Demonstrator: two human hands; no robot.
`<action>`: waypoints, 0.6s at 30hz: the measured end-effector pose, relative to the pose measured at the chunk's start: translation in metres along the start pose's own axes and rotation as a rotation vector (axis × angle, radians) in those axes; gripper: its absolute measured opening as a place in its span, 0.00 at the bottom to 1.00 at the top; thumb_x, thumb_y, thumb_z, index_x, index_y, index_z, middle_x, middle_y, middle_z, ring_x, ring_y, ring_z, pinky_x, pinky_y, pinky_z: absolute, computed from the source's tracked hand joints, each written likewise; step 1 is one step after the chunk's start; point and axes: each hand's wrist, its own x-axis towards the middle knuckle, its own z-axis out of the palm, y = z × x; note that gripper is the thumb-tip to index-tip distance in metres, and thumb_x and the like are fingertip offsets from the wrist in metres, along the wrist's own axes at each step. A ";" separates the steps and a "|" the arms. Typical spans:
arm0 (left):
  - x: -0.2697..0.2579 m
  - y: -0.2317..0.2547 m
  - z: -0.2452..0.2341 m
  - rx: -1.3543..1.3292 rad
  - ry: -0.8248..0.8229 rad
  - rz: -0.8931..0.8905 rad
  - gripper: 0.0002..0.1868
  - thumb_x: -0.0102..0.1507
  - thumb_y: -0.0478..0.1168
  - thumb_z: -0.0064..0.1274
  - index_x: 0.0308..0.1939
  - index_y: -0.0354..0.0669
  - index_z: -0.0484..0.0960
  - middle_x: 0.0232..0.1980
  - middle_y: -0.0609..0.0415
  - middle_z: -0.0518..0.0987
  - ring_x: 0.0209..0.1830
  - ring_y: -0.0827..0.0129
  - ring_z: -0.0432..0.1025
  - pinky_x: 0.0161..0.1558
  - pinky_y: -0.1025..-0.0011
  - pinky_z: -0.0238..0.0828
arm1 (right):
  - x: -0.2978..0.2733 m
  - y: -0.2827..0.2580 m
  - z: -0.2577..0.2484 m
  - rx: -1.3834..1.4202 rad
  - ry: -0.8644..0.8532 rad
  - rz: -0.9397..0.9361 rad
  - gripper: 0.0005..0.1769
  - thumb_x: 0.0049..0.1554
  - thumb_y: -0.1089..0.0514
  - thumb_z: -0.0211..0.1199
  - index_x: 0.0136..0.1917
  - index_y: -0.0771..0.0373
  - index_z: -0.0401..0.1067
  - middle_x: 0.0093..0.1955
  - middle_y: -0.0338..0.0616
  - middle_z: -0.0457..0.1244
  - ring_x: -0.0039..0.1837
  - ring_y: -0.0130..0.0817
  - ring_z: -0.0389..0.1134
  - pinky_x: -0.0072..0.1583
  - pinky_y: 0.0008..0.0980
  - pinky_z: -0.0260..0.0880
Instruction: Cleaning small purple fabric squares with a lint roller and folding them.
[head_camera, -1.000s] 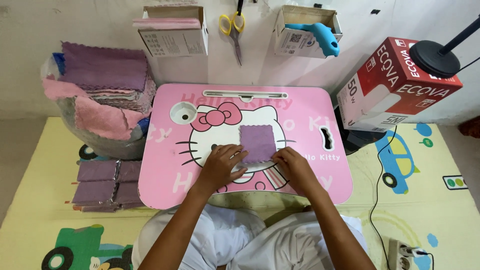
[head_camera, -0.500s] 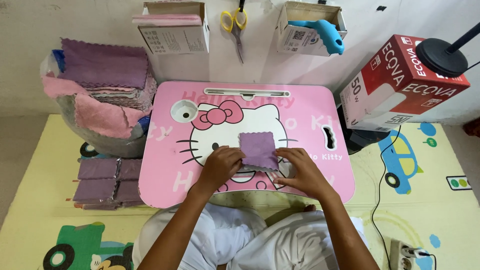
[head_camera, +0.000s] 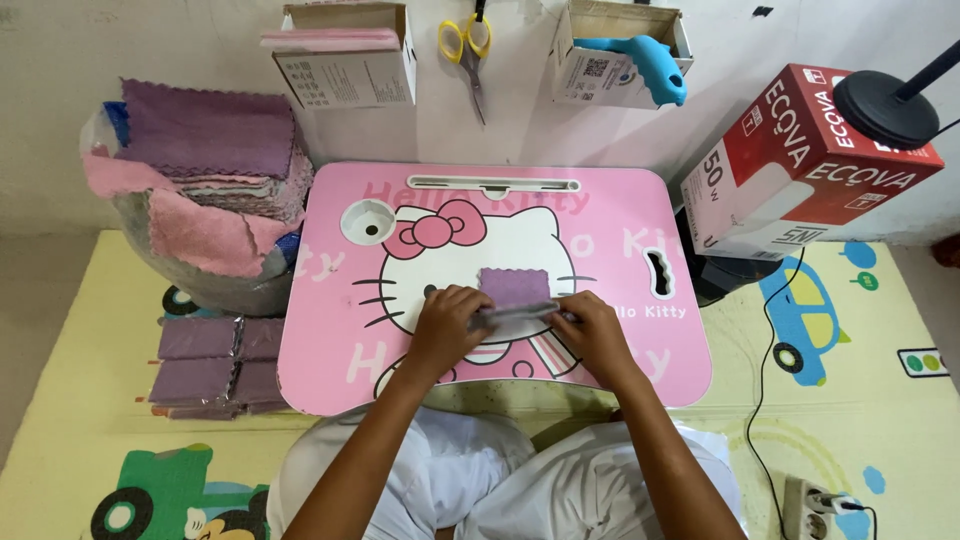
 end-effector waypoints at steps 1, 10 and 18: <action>0.003 -0.001 0.003 -0.002 -0.001 -0.002 0.13 0.61 0.46 0.62 0.49 0.54 0.80 0.44 0.61 0.81 0.54 0.66 0.75 0.62 0.57 0.67 | 0.002 0.007 0.003 -0.001 -0.002 0.001 0.08 0.56 0.55 0.70 0.50 0.52 0.83 0.42 0.44 0.71 0.48 0.42 0.72 0.52 0.39 0.72; 0.030 0.008 0.007 -0.015 0.008 -0.256 0.11 0.69 0.48 0.53 0.51 0.49 0.78 0.32 0.59 0.82 0.39 0.65 0.79 0.52 0.60 0.70 | 0.008 -0.022 0.007 0.041 0.095 0.166 0.16 0.59 0.54 0.67 0.59 0.60 0.77 0.41 0.54 0.73 0.47 0.54 0.74 0.51 0.47 0.72; 0.046 0.032 -0.009 -0.007 -0.082 -0.457 0.19 0.71 0.41 0.48 0.63 0.46 0.64 0.34 0.47 0.85 0.38 0.55 0.83 0.52 0.55 0.71 | 0.020 -0.026 0.012 -0.042 0.152 0.283 0.15 0.60 0.49 0.66 0.58 0.52 0.72 0.40 0.45 0.73 0.48 0.48 0.75 0.52 0.44 0.71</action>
